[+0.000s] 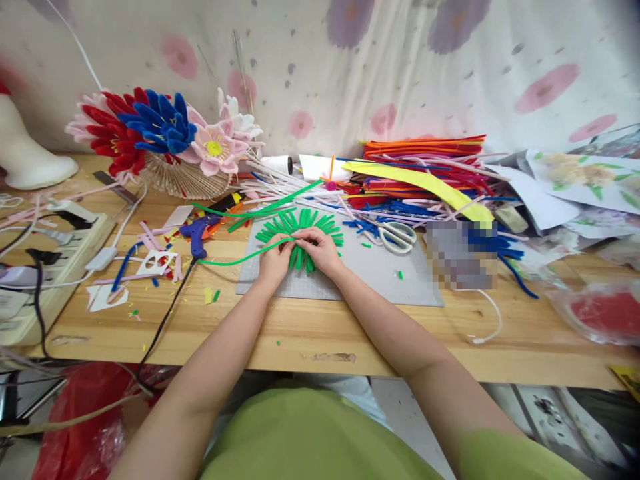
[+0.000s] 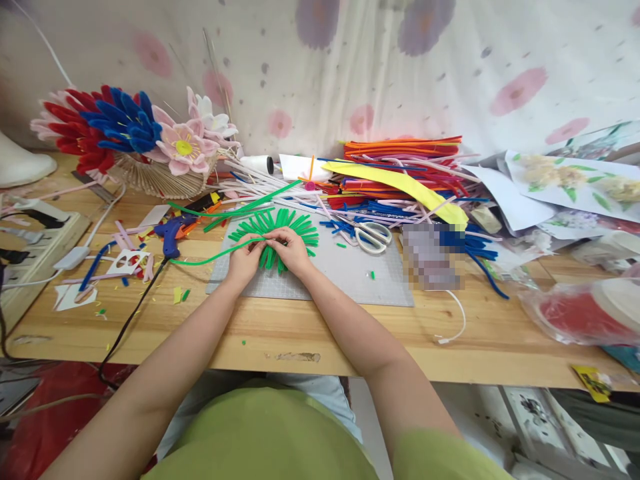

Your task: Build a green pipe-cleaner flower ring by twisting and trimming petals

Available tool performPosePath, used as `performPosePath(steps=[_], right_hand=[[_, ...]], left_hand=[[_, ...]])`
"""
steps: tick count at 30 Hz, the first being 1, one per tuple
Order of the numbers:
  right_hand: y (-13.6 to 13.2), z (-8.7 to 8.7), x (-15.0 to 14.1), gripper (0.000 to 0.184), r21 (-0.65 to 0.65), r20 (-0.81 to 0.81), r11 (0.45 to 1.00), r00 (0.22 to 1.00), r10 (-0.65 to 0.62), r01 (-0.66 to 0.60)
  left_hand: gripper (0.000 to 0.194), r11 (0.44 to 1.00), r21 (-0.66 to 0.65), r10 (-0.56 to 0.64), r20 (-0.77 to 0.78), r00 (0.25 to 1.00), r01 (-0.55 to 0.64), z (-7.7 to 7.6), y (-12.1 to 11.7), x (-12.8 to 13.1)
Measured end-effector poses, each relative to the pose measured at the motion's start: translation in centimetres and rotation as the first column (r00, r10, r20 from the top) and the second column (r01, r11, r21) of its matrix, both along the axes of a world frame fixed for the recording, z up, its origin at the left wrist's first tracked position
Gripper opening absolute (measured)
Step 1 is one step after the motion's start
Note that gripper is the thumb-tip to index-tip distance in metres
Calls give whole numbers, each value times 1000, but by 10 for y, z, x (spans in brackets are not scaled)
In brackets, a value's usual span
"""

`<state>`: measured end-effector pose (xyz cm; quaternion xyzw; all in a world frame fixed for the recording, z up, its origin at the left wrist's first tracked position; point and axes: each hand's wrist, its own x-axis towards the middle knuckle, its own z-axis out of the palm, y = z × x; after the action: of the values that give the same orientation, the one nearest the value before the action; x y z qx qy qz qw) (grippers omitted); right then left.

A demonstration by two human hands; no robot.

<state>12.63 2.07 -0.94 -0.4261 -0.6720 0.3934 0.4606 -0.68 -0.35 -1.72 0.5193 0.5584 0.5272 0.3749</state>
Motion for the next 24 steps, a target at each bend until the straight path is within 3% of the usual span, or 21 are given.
performPosePath(steps=[5,11,17,24], right_hand=[[-1,-1,-2,12,30,34,998,998,-60,59],[-2,-2,-1,17,90,122,992,988,-98,87],[-2,6,7,18,191,247,981,968,-36,-13],[9,-2,7,17,45,246,998,969,30,-43]], left_hand=[[27,1000,3,16,95,995,-16,8,-2,3],[30,998,15,-54,99,994,53,12,-3,3],[14,996,-37,-72,86,994,76,13,1,-1],[16,977,-207,-31,88,996,49,10,13,-3]])
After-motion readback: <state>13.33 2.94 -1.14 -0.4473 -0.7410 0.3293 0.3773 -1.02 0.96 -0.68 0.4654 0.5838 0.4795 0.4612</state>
